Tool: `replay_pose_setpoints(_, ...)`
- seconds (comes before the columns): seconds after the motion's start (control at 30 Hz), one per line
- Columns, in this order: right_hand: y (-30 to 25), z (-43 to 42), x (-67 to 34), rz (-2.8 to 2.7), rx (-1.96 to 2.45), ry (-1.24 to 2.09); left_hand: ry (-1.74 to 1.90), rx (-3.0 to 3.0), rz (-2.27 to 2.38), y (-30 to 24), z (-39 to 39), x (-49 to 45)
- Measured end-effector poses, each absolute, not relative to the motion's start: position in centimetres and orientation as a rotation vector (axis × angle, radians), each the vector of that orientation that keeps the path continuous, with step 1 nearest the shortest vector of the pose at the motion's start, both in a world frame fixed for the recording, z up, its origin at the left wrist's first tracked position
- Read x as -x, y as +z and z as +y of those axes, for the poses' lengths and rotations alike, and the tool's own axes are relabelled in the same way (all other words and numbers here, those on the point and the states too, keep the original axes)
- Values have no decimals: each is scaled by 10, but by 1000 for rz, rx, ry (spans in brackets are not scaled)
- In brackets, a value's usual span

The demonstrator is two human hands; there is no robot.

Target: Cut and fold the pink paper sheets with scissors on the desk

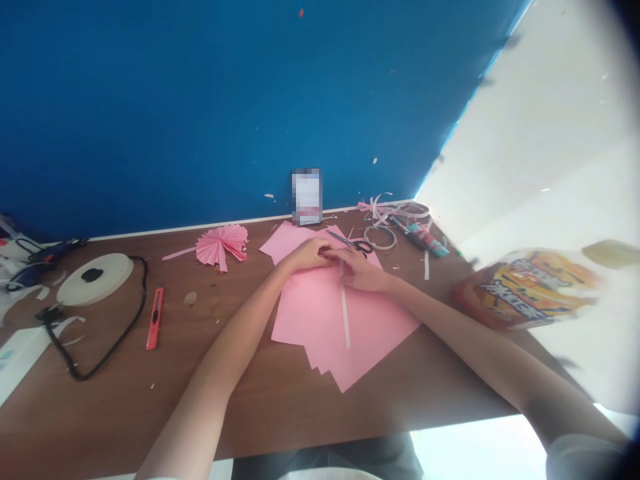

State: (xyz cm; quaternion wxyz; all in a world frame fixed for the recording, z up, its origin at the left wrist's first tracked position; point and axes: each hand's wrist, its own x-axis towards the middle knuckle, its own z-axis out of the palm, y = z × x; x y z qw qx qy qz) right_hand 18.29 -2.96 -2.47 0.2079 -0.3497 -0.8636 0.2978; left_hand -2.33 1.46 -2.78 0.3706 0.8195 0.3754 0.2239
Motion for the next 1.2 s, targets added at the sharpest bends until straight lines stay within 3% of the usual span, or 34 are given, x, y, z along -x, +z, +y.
replay_pose_setpoints(0.67, -25, -28, -186, -2428, 871, 835, 610, -2136, 1013, -29, 12, 22)
replay_pose_setpoints(1.2, -38, -19, -182, -2254, 830, 791, 760, -2580, 1107, -24, 0, 14)
